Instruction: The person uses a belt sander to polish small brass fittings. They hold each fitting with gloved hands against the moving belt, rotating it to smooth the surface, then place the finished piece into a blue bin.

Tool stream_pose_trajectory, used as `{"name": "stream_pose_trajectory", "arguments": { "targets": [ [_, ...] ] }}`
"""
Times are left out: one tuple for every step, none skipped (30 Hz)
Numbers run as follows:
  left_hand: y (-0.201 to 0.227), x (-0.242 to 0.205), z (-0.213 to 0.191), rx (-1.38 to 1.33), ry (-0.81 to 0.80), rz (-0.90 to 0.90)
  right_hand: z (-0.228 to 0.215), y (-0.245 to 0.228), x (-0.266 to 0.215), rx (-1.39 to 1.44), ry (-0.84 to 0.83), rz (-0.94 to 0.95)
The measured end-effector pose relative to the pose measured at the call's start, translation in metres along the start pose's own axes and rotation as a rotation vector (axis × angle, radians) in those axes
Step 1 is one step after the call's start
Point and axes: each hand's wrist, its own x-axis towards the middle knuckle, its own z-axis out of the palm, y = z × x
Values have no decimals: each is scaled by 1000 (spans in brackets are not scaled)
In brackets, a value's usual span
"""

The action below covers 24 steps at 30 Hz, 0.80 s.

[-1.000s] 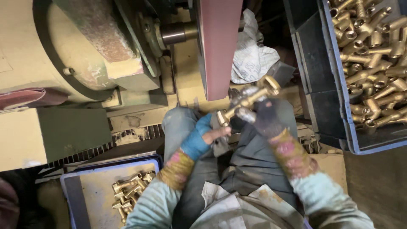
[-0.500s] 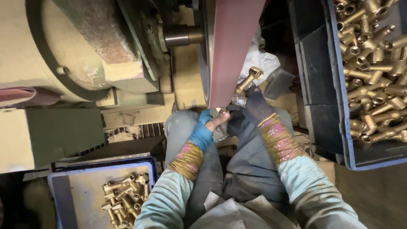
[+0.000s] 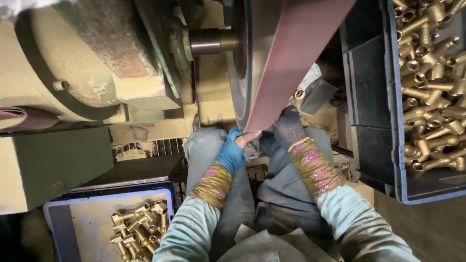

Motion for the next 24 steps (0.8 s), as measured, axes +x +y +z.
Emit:
{"name": "stream_pose_trajectory", "arguments": {
  "targets": [
    [2,1,0,-11,11,-10,1,0,0,-48,-63,11],
    [4,-1,1,-22,22,-20,2,-1,0,-91,-66,28],
    [4,-3,2,13,23,0,2,-2,-3,-86,-54,43],
    [5,-9,1,47,23,20,1,-4,-6,-80,-54,60],
    [6,-14,0,81,26,39,0,-7,-13,-51,-47,72],
    [6,-18,-1,114,-8,77,-2,-10,-17,-24,-47,85],
    [7,-22,-3,148,-40,113,-4,-15,-25,11,-37,95],
    [8,-22,-4,181,-73,150,-5,-18,-25,31,-48,113],
    [10,-19,-5,199,-53,122,-8,-20,-26,57,-40,125],
    [12,-16,-5,216,-32,95,-12,-22,-26,79,-34,138],
    [14,-14,-5,236,-12,66,-15,-24,-25,94,-31,154],
    [15,-11,-6,195,-12,18,-18,-27,-24,121,-26,171],
    [15,-9,-5,151,-13,-28,-21,-28,-23,143,-22,189],
    [15,-9,-4,108,-14,-75,-24,-29,-23,160,-22,207],
    [15,-8,-4,153,26,-64,-26,-30,-22,177,-22,222],
    [15,-13,-5,198,67,-53,-28,-30,-21,196,-20,243],
    [15,-16,-5,240,112,-44,-31,-32,-21,217,-23,258],
    [17,-15,-6,236,30,18,-33,-32,-21,235,-25,276],
    [19,-18,-8,232,-52,81,-35,-34,-21,258,-23,286],
    [23,-19,-8,228,-134,143,-39,-35,-22,276,-23,305],
    [25,-22,-8,271,-92,62,-44,-41,-28,302,-29,329],
    [31,-22,-6,314,-52,-19,-52,-47,-35,331,-31,350],
    [43,-14,-3,367,-22,-80,-60,-50,-32,365,0,363],
    [52,-18,1,473,-18,-120,-69,-54,-30,394,31,371]
  ]
}}
